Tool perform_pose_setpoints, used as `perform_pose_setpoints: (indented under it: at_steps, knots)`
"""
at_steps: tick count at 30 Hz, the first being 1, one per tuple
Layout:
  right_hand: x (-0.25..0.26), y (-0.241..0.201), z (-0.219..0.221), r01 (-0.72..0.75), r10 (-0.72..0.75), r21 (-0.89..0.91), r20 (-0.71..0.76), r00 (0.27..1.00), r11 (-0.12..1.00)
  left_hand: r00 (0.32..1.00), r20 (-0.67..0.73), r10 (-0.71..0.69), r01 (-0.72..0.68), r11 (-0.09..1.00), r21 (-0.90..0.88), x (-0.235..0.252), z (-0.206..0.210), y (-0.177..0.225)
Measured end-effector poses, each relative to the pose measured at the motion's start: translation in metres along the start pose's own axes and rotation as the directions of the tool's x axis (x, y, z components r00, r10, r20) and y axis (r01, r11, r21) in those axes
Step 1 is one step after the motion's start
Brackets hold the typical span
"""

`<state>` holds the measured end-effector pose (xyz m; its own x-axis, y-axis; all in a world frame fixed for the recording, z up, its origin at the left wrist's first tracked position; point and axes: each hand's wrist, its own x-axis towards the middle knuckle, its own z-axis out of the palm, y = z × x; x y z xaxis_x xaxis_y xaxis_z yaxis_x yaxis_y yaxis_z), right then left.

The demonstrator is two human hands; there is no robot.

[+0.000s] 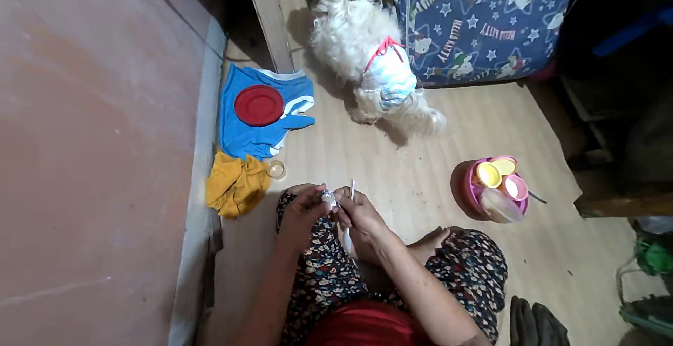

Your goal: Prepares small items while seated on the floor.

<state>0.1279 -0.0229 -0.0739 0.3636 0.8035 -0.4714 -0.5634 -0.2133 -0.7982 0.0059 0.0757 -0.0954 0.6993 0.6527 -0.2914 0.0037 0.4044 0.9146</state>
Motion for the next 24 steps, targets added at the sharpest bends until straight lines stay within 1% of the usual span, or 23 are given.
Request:
perform_pose_setpoints:
  at_steps: [2,4,6,8,9,11,12,14,16,19,21,24]
  knots:
    - [0.001,0.000,-0.002,0.007,-0.007,0.009,0.033,0.999,1.000,1.000,-0.010,0.025,-0.025,1.000,0.011,0.000,-0.003,0.000]
    - [0.003,-0.001,-0.001,-0.013,0.012,0.036,0.028,1.000,0.999,1.000,-0.016,0.026,-0.026,1.000,0.003,-0.001,-0.005,0.001]
    - [0.004,-0.002,0.000,-0.042,0.042,0.087,0.008,0.999,0.995,1.000,-0.009,0.001,-0.001,0.999,-0.041,-0.001,-0.006,0.003]
    - [0.005,-0.002,0.002,-0.034,0.035,0.088,-0.011,0.999,0.996,0.999,-0.009,-0.044,0.043,0.996,-0.079,-0.002,-0.007,0.009]
    - [0.005,-0.001,0.004,-0.021,0.022,0.067,-0.020,1.000,0.998,0.997,-0.032,-0.067,0.064,0.995,-0.074,-0.002,-0.006,0.012]
    - [0.005,-0.001,0.007,-0.011,0.012,0.032,-0.018,1.000,0.999,0.982,-0.136,-0.132,0.125,0.990,-0.058,-0.001,-0.003,0.018]
    - [0.006,-0.001,0.008,-0.019,0.020,0.031,-0.011,1.000,0.999,0.972,-0.173,-0.162,0.151,0.986,-0.078,0.001,-0.003,0.020]
    - [0.009,-0.002,0.010,-0.050,0.049,0.066,0.015,0.999,0.997,0.955,-0.182,-0.233,0.197,0.961,-0.196,0.006,-0.007,0.020]
    - [0.014,-0.003,0.014,-0.093,0.090,0.109,0.037,0.995,0.990,0.935,-0.182,-0.305,0.232,0.912,-0.338,0.010,-0.010,0.019]
    - [0.026,-0.002,0.018,-0.111,0.109,0.139,0.026,0.994,0.984,0.916,-0.200,-0.348,0.234,0.868,-0.438,0.017,-0.012,0.017]
    - [0.037,-0.003,0.020,-0.117,0.117,0.122,0.011,0.993,0.986,0.915,-0.237,-0.328,0.212,0.887,-0.410,0.022,-0.017,0.020]
    - [0.053,-0.007,0.024,-0.109,0.112,0.090,-0.020,0.994,0.990,0.902,-0.347,-0.255,0.158,0.946,-0.283,0.022,-0.033,0.022]
